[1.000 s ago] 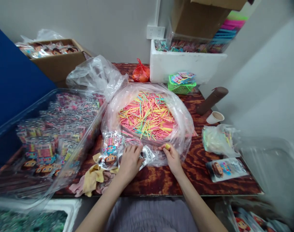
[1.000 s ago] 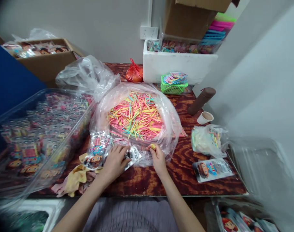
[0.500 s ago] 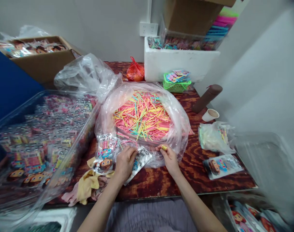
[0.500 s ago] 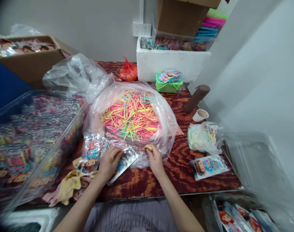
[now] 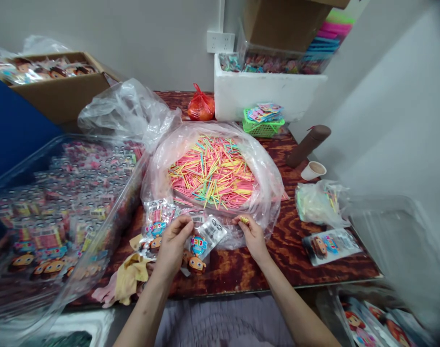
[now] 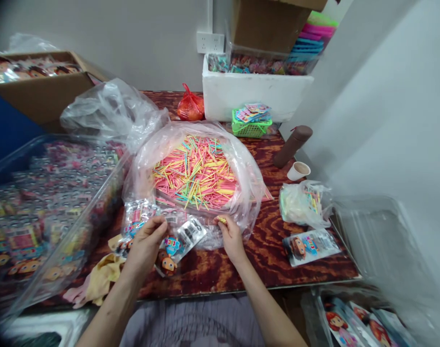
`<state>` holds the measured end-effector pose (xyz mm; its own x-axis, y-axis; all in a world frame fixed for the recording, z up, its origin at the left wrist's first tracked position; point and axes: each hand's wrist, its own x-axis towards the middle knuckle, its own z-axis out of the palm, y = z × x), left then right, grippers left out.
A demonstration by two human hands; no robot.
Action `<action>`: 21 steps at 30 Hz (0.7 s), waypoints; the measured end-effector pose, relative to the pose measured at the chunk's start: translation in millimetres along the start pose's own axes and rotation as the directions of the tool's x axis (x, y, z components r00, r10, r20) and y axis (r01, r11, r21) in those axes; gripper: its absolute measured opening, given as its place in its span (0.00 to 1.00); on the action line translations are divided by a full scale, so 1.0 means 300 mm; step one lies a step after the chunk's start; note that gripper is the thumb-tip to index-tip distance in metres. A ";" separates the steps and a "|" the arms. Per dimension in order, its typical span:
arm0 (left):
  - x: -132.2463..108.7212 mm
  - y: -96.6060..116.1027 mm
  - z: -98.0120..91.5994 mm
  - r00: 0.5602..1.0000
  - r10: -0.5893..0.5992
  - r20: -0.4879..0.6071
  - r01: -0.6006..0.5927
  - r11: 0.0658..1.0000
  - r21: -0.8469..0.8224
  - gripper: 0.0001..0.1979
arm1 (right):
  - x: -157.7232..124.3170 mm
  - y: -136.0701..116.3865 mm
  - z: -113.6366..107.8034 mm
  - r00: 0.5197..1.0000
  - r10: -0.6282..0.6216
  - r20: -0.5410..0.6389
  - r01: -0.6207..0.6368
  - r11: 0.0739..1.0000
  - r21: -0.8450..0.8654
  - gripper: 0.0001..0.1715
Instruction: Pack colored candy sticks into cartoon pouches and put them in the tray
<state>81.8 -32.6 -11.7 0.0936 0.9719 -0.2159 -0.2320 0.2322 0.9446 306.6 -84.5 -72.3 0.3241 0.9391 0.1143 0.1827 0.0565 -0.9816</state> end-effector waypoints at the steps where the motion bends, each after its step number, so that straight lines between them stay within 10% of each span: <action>1: -0.007 0.008 0.003 0.996 -0.085 -0.013 0.082 0.987 -0.140 0.11 | 0.000 0.000 0.000 1.000 0.003 -0.002 -0.003 1.000 -0.001 0.08; 8: -0.043 0.037 0.033 0.920 -0.387 0.063 0.364 0.782 -0.505 0.16 | 0.000 -0.001 0.003 1.000 0.011 -0.003 -0.011 1.000 -0.019 0.08; 21: -0.076 -0.012 -0.006 0.988 -0.145 0.044 0.143 0.989 0.048 0.13 | -0.002 0.004 0.006 1.000 0.025 -0.012 -0.025 1.000 -0.013 0.08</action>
<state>78.7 -55.4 -10.9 0.1687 0.9252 -0.3399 -0.1693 0.3669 0.9147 305.1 -84.5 -74.0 0.3397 0.9361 0.0914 0.1862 0.0283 -0.9821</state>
